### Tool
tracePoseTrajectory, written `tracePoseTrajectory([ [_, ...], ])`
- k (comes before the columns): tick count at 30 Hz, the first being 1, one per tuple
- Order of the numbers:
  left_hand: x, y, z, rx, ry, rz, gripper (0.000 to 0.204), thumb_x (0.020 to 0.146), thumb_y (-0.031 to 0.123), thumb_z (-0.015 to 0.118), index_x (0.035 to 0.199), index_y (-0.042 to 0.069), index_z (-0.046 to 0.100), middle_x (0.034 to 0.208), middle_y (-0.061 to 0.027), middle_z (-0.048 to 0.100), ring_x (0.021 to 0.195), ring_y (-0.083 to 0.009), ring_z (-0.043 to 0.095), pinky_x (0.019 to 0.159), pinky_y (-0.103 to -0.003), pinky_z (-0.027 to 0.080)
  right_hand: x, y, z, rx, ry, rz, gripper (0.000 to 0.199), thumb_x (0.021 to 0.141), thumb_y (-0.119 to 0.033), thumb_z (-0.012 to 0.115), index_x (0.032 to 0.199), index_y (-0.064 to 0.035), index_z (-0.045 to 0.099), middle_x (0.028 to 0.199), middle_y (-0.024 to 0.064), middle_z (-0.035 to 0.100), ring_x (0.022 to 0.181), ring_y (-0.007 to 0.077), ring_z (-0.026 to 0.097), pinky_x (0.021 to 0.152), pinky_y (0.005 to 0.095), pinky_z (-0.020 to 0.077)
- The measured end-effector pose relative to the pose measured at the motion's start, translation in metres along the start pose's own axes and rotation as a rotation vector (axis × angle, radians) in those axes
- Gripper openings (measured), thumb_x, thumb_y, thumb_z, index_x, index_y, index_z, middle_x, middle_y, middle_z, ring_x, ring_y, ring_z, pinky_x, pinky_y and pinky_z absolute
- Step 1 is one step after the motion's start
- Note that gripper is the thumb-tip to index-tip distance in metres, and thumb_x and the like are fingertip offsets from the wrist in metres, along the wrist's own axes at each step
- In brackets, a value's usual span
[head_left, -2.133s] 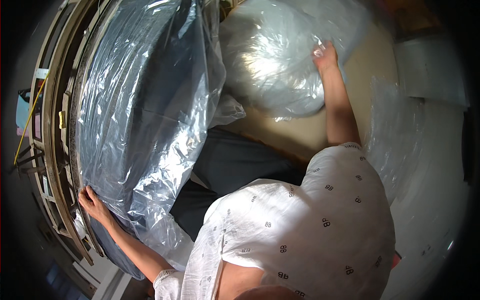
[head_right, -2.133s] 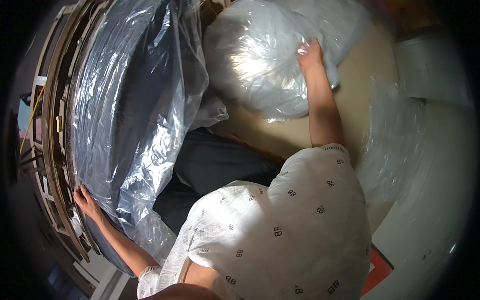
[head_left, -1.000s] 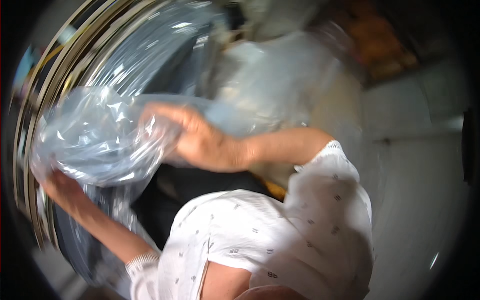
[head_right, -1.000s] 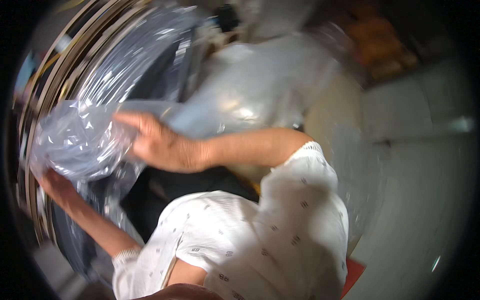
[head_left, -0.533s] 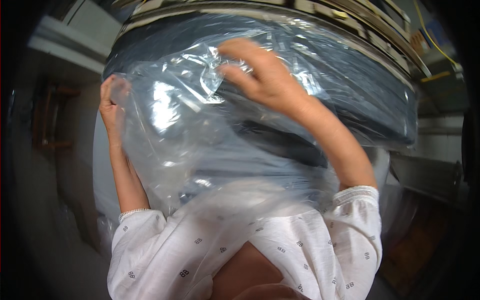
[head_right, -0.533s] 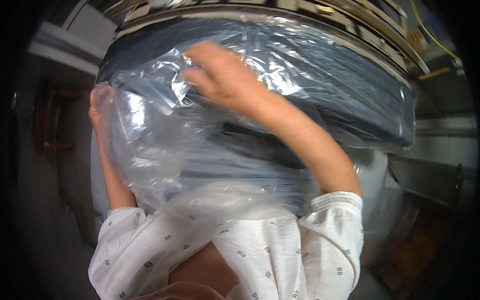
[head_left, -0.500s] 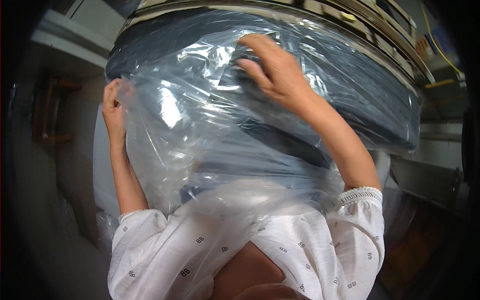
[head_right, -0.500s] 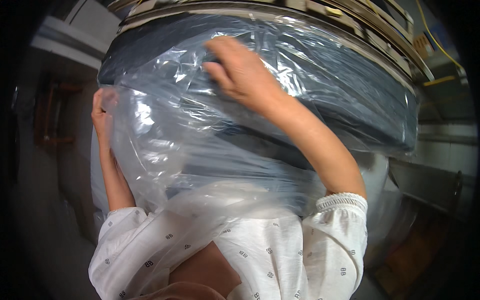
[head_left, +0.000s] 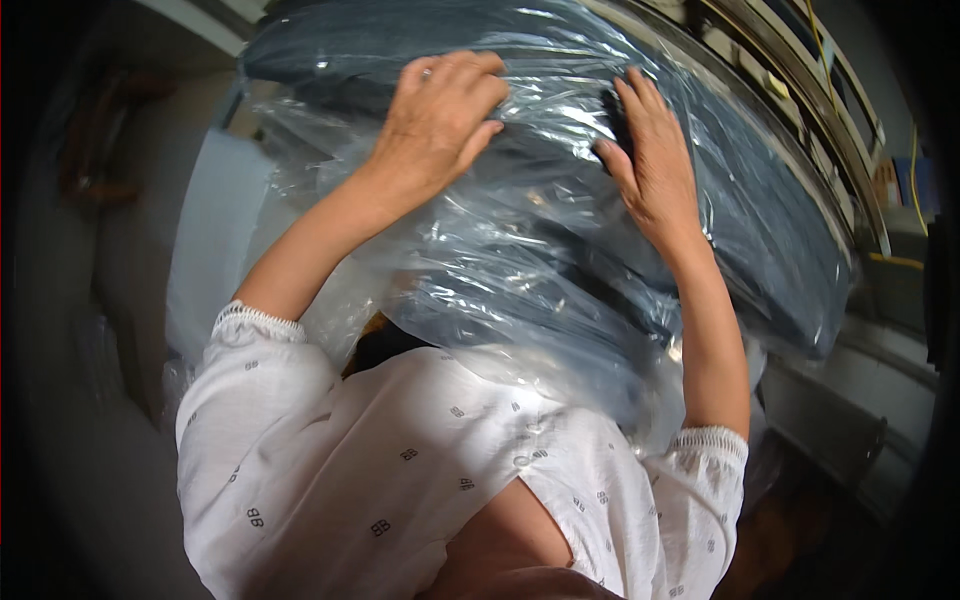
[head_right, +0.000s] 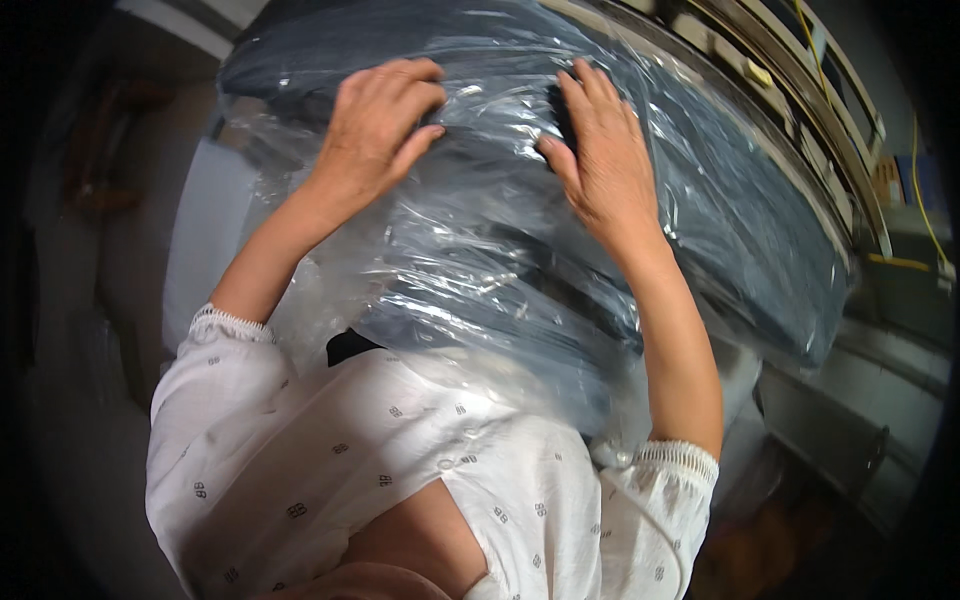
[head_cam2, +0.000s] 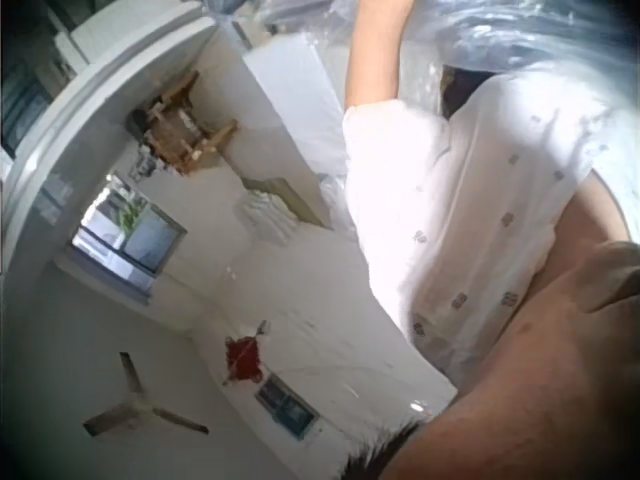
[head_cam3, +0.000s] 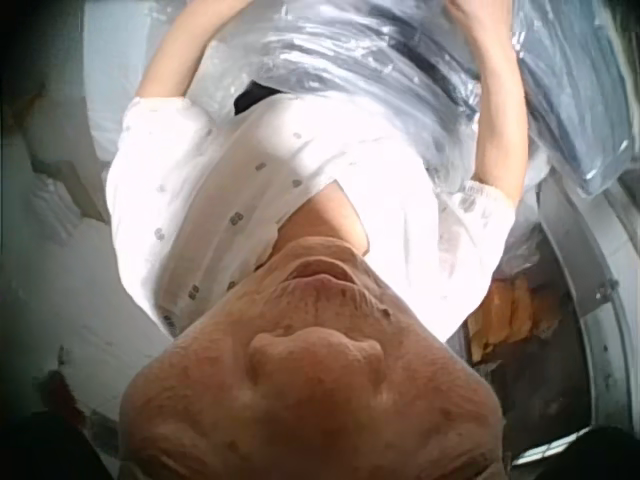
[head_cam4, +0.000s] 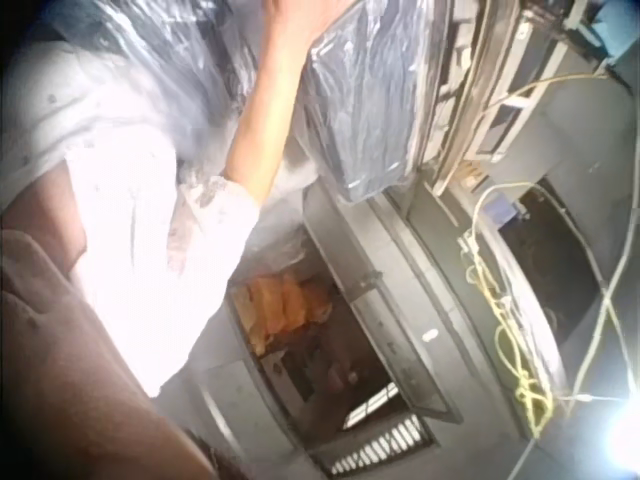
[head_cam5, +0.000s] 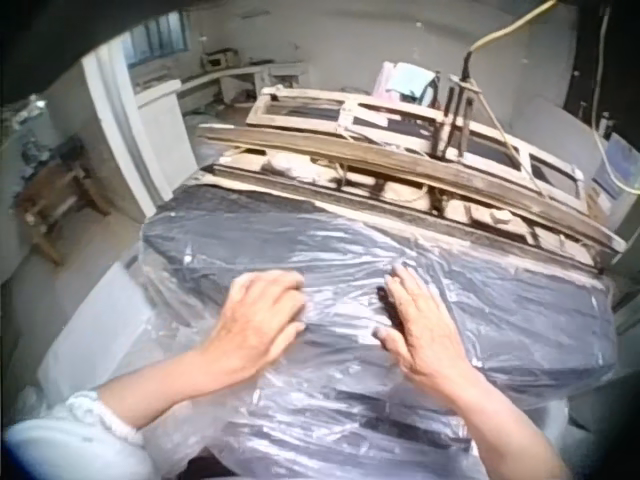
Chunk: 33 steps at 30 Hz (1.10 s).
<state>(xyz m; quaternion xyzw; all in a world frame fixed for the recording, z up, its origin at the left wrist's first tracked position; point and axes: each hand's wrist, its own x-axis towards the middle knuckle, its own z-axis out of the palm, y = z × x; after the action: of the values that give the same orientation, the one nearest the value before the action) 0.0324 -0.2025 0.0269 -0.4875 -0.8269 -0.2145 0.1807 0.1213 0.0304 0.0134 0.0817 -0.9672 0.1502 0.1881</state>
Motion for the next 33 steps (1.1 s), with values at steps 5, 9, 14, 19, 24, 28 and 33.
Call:
tracePoseTrajectory([
  [5,-0.009,-0.021,-0.018,-0.114,-0.134,-0.184,0.026,0.07,-0.002,0.055,0.093,0.006,0.049,0.088,-0.0078,0.049,0.074,-0.0266,0.052,0.068,-0.035,0.04,-0.002,0.0,-0.007,0.121,0.016,0.029,0.016,0.079,-0.01,0.06,0.093,-0.0046,0.053,0.14,0.0106,0.034,0.131,0.0324,0.028,0.106,0.0423,0.0231],
  [9,-0.012,-0.048,-0.049,0.153,-0.097,-0.104,0.027,0.069,-0.001,0.056,0.095,0.008,0.054,0.086,-0.0076,0.05,0.077,-0.0256,0.054,0.068,-0.035,0.042,-0.003,-0.002,-0.01,0.134,0.012,-0.002,0.007,0.08,-0.006,0.058,0.084,-0.0053,0.052,0.141,0.0088,0.034,0.132,0.0326,0.026,0.107,0.0439,0.0201],
  [14,-0.006,-0.118,-0.097,0.515,-0.104,-0.327,0.018,0.073,0.01,0.06,0.091,0.007,0.061,0.082,-0.0043,0.056,0.083,-0.0215,0.057,0.073,-0.033,0.043,-0.005,0.0,-0.009,0.259,0.055,0.049,0.006,0.083,-0.002,0.054,0.086,-0.005,0.049,0.141,0.0088,0.035,0.133,0.0324,0.024,0.107,0.0422,0.0215],
  [19,-0.027,-0.175,-0.124,-0.439,0.22,-0.615,0.027,0.082,0.021,0.06,0.104,0.005,0.06,0.095,-0.0035,0.059,0.091,-0.0156,0.056,0.081,-0.028,0.042,-0.002,0.0,-0.01,0.301,0.041,0.094,0.003,0.087,-0.006,0.05,0.086,-0.0028,0.048,0.139,0.0108,0.037,0.134,0.032,0.022,0.107,0.0417,0.0218],
  [24,-0.059,-0.16,-0.067,-0.478,0.062,-0.651,0.048,0.082,0.033,0.062,0.119,0.004,0.053,0.103,-0.0057,0.055,0.093,-0.0138,0.052,0.085,-0.025,0.04,-0.001,-0.001,-0.01,0.269,0.03,0.125,0.007,0.088,-0.007,0.049,0.084,-0.0021,0.048,0.138,0.012,0.038,0.134,0.0322,0.022,0.106,0.0418,0.0219],
  [28,-0.041,-0.152,-0.041,-0.206,0.089,-0.715,0.042,0.08,0.033,0.065,0.109,0.004,0.06,0.095,-0.0032,0.057,0.083,-0.0088,0.05,0.072,-0.023,0.041,0.001,-0.003,-0.01,0.263,0.015,0.107,0.008,0.088,-0.008,0.049,0.083,-0.002,0.047,0.137,0.0127,0.039,0.134,0.032,0.022,0.106,0.0416,0.0221],
  [33,-0.034,-0.166,-0.027,-0.517,0.184,-0.75,0.029,0.082,0.029,0.063,0.093,0.002,0.065,0.08,0.0013,0.06,0.075,-0.0061,0.052,0.07,-0.022,0.042,0.002,-0.004,-0.008,0.303,0.028,0.11,0.007,0.089,-0.008,0.049,0.085,-0.0021,0.047,0.136,0.0137,0.04,0.134,0.0318,0.022,0.105,0.04,0.0216],
])
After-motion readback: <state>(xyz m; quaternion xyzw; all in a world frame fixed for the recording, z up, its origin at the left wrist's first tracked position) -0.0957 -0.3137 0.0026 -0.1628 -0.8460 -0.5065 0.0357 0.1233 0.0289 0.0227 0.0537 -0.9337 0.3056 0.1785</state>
